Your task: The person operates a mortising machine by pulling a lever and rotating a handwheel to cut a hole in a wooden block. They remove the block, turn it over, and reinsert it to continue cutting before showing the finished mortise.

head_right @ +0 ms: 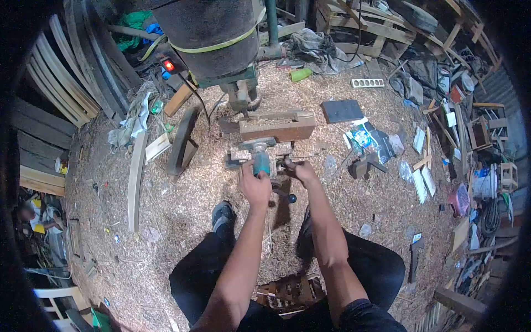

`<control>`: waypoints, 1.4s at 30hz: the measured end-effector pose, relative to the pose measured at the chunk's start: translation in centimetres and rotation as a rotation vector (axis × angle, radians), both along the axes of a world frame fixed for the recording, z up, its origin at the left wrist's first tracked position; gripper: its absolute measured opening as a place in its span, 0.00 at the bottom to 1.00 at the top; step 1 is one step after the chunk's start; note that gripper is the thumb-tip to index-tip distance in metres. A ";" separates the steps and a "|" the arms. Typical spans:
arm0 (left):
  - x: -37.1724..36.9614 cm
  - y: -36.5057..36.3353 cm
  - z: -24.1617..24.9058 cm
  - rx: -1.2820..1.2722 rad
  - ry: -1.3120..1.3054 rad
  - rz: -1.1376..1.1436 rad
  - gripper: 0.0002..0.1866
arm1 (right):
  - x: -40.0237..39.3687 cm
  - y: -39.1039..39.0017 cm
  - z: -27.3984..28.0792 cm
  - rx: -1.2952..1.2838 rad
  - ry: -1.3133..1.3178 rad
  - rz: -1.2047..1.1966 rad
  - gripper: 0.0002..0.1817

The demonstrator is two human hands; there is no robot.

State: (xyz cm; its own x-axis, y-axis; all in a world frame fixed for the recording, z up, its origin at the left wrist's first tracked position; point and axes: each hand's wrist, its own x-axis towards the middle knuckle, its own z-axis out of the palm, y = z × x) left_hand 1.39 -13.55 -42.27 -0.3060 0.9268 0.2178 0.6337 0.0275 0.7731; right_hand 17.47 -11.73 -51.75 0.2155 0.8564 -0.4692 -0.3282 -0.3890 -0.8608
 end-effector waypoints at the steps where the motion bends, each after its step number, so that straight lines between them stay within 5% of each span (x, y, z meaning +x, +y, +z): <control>1: 0.0 0.0 -0.1 -0.016 -0.005 -0.009 0.22 | 0.1 0.0 0.1 -0.047 -0.076 0.023 0.34; 3: 0.1 0.0 0.0 -0.001 0.014 0.007 0.20 | 0.4 0.5 0.0 -0.139 -0.227 0.066 0.32; 4: 0.1 0.0 0.1 0.006 0.023 0.014 0.19 | 0.4 1.5 -0.2 -0.349 -0.582 0.234 0.31; 7: -0.1 0.1 -0.6 -0.017 0.001 -0.015 0.22 | -2.8 0.5 -0.9 -0.143 -1.161 0.060 0.33; 9: -0.1 0.0 -0.6 -0.016 0.013 -0.017 0.22 | -1.9 0.5 1.0 -0.151 -0.947 0.094 0.33; 11: -0.2 0.0 -0.2 -0.039 0.012 -0.016 0.22 | -0.3 -0.2 1.8 -0.112 -0.106 0.074 0.32; 14: 0.0 -0.3 0.5 -0.064 0.008 -0.010 0.22 | 0.7 -0.1 -1.9 -0.050 0.111 0.034 0.30; 17: 0.0 -0.3 0.5 -0.022 0.030 -0.003 0.20 | 0.3 0.5 0.0 -0.164 -0.489 0.208 0.29; 19: 0.0 -0.1 0.0 -0.027 0.020 -0.010 0.21 | -2.7 0.6 -1.6 -0.010 -1.349 -0.013 0.29; 21: -0.1 -0.4 -0.2 -0.019 0.013 -0.009 0.21 | -2.4 1.2 -3.9 0.247 -1.349 -0.230 0.26; 24: 0.0 0.0 0.1 0.015 0.030 0.005 0.20 | -0.2 0.8 -0.4 -0.124 -0.412 0.183 0.24; 27: 0.0 0.0 -0.1 0.007 -0.011 -0.008 0.21 | -1.5 1.4 -1.1 -0.261 -0.939 0.202 0.23; 29: -0.2 0.1 -0.6 0.006 -0.072 -0.042 0.21 | -3.4 0.2 -4.4 -0.037 -1.332 0.100 0.28; 33: -0.1 0.1 -0.1 0.004 -0.029 -0.025 0.21 | -2.0 -0.4 -1.5 -0.134 -0.957 0.099 0.33; 34: 0.0 0.0 0.2 0.006 -0.031 -0.021 0.21 | -0.9 -0.5 -1.8 -0.063 -0.435 0.107 0.36; 38: -0.1 0.0 0.3 -0.007 -0.011 -0.025 0.22 | 1.3 -0.2 -4.5 -0.007 0.021 0.066 0.35; 41: 0.0 -0.1 0.6 -0.049 0.001 -0.024 0.22 | -0.7 0.6 3.2 -0.341 -0.769 0.290 0.27; 42: -0.2 0.0 0.0 -0.041 -0.017 -0.045 0.22 | -2.3 -0.2 0.2 -0.030 -1.160 0.074 0.25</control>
